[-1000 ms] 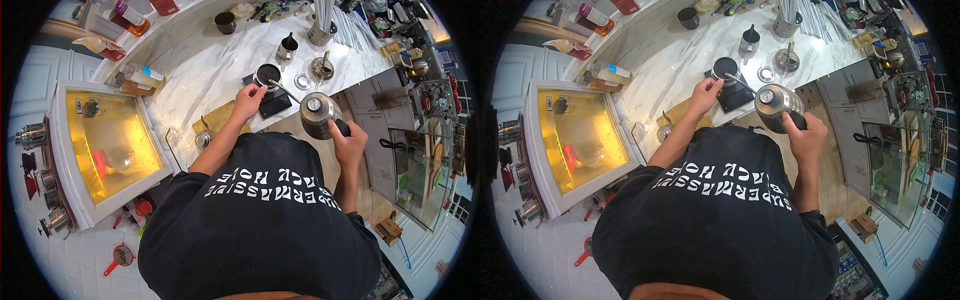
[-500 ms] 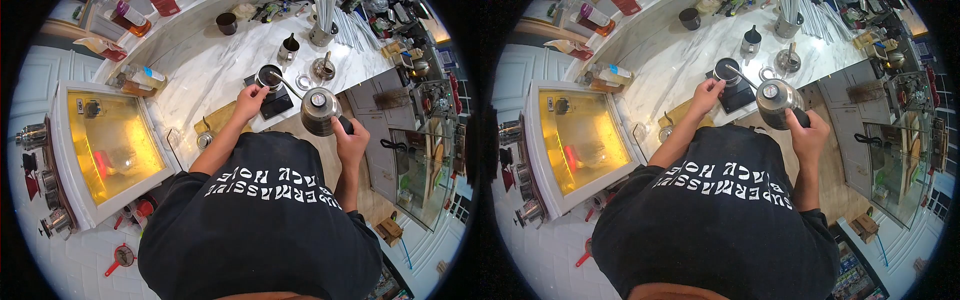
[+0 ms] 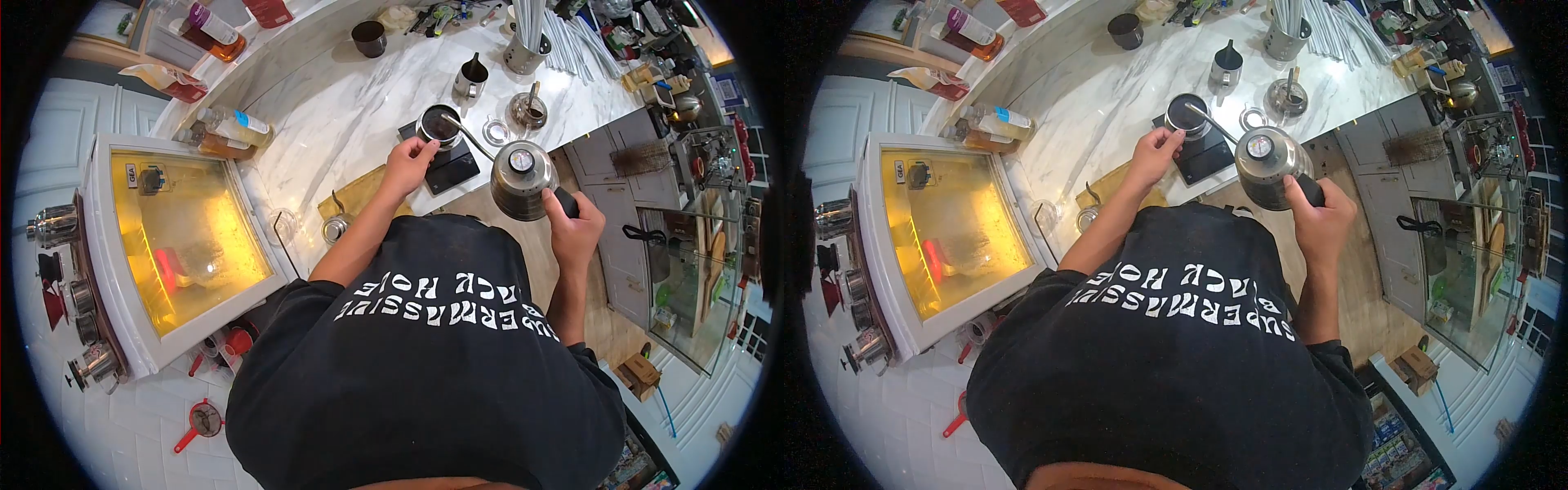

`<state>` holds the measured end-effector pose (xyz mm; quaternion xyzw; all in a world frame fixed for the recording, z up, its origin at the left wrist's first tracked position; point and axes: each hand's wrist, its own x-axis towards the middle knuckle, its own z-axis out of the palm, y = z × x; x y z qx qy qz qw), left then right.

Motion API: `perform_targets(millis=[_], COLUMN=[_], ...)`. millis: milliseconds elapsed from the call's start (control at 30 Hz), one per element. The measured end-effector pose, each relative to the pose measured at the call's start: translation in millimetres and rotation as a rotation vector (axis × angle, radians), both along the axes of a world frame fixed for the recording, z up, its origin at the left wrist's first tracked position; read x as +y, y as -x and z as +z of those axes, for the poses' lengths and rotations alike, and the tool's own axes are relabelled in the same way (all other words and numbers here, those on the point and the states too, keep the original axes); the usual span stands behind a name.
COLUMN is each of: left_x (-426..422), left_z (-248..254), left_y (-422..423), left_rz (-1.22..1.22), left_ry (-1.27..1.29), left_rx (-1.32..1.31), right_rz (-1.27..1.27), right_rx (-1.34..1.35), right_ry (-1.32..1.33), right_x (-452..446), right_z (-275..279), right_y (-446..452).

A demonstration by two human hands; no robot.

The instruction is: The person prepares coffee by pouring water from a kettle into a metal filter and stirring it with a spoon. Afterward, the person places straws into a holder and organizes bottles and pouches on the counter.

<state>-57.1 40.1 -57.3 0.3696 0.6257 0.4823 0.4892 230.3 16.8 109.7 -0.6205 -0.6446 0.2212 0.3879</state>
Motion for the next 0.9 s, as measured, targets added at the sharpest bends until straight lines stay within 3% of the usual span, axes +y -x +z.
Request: perform_targets(millis=[900], left_x=[-0.7], left_z=[1.1], left_y=[-0.1], left_rz=[-0.016], left_ry=[0.015], left_rx=[0.028], right_rz=[0.002], right_rx=[-0.052], right_ry=[0.01], right_x=[-4.8], right_z=[4.4], right_y=[2.0])
